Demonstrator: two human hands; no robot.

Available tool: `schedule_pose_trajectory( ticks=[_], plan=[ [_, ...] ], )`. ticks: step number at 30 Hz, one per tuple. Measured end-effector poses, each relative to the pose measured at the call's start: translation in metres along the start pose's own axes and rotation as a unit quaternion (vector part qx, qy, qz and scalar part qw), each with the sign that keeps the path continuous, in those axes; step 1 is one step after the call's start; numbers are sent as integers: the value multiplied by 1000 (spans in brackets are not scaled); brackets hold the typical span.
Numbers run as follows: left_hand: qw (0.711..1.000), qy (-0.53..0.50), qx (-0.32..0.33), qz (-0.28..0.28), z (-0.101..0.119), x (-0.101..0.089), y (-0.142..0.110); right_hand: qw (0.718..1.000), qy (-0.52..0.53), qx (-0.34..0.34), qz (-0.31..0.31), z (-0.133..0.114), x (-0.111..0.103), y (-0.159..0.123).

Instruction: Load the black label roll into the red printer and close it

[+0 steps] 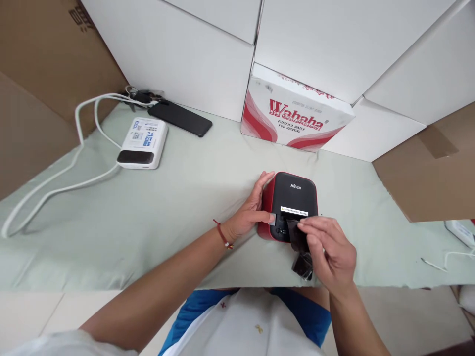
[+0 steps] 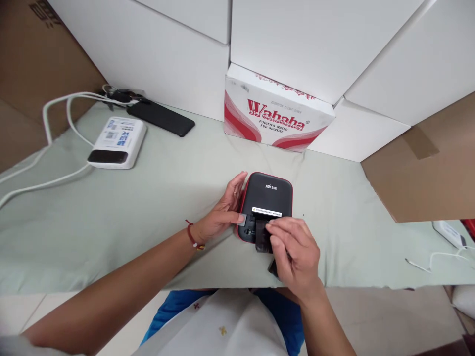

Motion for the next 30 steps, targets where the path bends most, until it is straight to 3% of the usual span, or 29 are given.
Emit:
schedule_pose_trajectory(
  ticks=[3, 5, 11, 13, 15, 17, 19, 21, 26, 28, 30],
  plan=[
    [1000, 2, -7, 1, 1, 3, 0, 998, 14, -55, -39, -16, 2, -7],
    [1000, 3, -10, 6, 2, 3, 1, 997, 21, -57, -52, -19, 0, -7],
    [1000, 16, -5, -16, 1, 7, 1, 998, -23, 35, -54, 4, -13, 21],
    [1000, 7, -5, -18, 1, 7, 0, 989, -80, 83, -90, 21, -6, 38],
    [1000, -3, -15, -15, 0, 7, -1, 961, -160, 141, -175, 39, 9, 53],
    [999, -5, -29, -12, -1, 7, -1, 903, -245, 182, -302, 55, 29, 64],
    [999, 2, -34, -7, 0, 7, 0, 840, -302, 191, -407, 62, 44, 70],
    [999, 11, -35, -3, 0, 6, 0, 809, -321, 182, -457, 63, 55, 77],
    [1000, 6, -29, 2, 2, 6, 1, 807, -316, 170, -470, 59, 67, 83],
    [1000, 0, -29, 0, 1, 6, 2, 813, -317, 175, -457, 56, 58, 79],
    [1000, -5, -30, -2, 1, 6, 2, 846, -288, 178, -412, 49, 34, 76]
  ],
)
Point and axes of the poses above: each hand's wrist, its own y-axis towards the middle knuckle, its own x-axis out of the palm, z = x × y, the point moved 7 cm from there along y, towards the middle knuckle
